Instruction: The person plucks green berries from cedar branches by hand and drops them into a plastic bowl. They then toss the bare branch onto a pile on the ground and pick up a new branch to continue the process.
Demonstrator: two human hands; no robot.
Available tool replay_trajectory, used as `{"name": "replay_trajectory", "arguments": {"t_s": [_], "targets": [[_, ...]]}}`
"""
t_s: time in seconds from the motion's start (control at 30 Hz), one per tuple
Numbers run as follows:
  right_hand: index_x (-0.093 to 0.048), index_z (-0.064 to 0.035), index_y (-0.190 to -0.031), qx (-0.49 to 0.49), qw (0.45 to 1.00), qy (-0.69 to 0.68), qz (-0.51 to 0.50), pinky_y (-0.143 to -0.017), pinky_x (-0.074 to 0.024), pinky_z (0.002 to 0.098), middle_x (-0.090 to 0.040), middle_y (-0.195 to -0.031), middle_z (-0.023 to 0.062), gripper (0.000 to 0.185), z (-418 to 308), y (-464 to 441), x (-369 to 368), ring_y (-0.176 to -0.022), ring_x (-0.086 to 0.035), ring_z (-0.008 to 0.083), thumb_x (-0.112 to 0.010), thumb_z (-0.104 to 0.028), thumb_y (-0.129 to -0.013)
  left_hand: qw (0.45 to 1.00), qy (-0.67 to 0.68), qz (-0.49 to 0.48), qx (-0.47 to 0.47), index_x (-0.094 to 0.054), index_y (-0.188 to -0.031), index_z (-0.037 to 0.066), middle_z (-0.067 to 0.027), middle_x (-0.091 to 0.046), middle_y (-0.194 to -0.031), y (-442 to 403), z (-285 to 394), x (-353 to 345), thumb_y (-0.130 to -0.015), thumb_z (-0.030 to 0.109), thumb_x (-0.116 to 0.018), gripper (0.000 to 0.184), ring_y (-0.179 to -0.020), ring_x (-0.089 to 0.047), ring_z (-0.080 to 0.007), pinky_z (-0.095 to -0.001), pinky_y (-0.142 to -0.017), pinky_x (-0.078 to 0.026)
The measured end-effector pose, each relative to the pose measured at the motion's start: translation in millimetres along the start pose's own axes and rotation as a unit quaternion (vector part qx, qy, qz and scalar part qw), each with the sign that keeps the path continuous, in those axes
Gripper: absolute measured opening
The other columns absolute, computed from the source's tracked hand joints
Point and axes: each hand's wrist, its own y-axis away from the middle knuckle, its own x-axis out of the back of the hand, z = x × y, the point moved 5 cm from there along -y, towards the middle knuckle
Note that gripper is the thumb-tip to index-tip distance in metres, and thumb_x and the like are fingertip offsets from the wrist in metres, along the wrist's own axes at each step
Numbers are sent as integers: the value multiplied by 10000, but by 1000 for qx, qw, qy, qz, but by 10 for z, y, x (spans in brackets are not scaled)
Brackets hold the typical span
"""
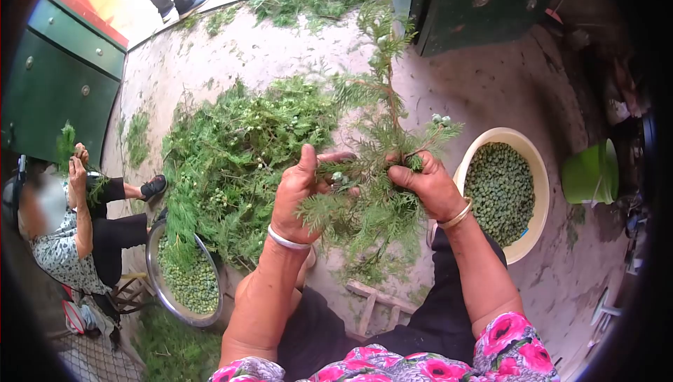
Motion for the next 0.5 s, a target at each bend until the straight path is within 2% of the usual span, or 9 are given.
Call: {"name": "replay_trajectory", "arguments": {"t_s": [0.03,0.07,0.13,0.17,0.2,0.27,0.37,0.47,0.5], "targets": [[-654,-60,-1010,12,1000,2,19,-715,-464,225,-627,-830,-44,188,0,-8,14,-761,-555,57,-689,-149,-848,998,64,-8,13,-566,-1132,-77,-144,-659,-948,-17,-39,10,-922,375,-558,499,-771,-656,-182,-313,-681,-565],[-654,-60,-1010,12,1000,2,19,-715,-464,225,-627,-830,-44,188,13,-9,24,-761,-555,57,-689,-149,-848,998,64,-7,14,-566,-1132,-77,-144,-659,-948,-8,-48,-6,-922,375,-558,499,-771,-656,-182,-313,-681,-565],[-639,-33,-1044,10,1000,18,19,-734,-480,239,-646,-898,-16,221,23,-32,59,-790,-567,59,-665,-152,-859,996,-83,18,-42,-578,-1106,-60,-134,-660,-948,29,9,-31,-891,208,-625,347,-774,-656,-178,-303,-689,-563],[-639,-33,-1044,17,1000,15,14,-734,-480,239,-646,-898,-16,221,7,-43,50,-790,-567,59,-665,-152,-859,997,-52,32,-47,-596,-1072,-38,-112,-666,-925,1,-41,49,-842,59,-652,256,-769,-655,-161,-287,-683,-559],[-647,-33,-1024,12,999,21,26,-697,-476,239,-644,-861,-18,220,6,-36,47,-748,-560,59,-671,-176,-859,997,-44,35,-46,-612,-1038,-25,-88,-672,-891,-21,-79,123,-838,35,-645,211,-724,-650,-140,-258,-655,-548],[-654,-32,-1005,21,999,26,29,-659,-472,238,-642,-824,-20,223,-25,-34,3,-706,-553,58,-677,-199,-858,989,-98,99,-44,-629,-995,-20,-71,-674,-851,-39,-113,157,-827,31,-655,177,-671,-638,-128,-241,-622,-535],[-663,-43,-861,40,993,43,102,-569,-417,234,-582,-708,-60,228,-71,-24,-5,-634,-496,46,-687,-270,-858,989,-119,78,-34,-649,-947,-14,-48,-672,-821,-46,-159,96,-803,18,-666,149,-672,-625,-102,-222,-613,-511],[-658,-55,-843,49,991,68,107,-575,-410,230,-570,-699,-65,221,29,-80,70,-637,-491,47,-683,-273,-863,960,-269,64,-50,-653,-956,-19,-32,-671,-824,-58,-167,55,-799,50,-687,175,-675,-605,-73,-196,-618,-482],[-660,-51,-861,45,992,65,101,-584,-409,223,-585,-723,-60,196,7,-72,65,-650,-494,45,-697,-244,-854,959,-273,67,-44,-653,-962,-20,-33,-672,-813,-42,-172,11,-794,47,-692,185,-704,-613,-76,-205,-617,-491]]}}
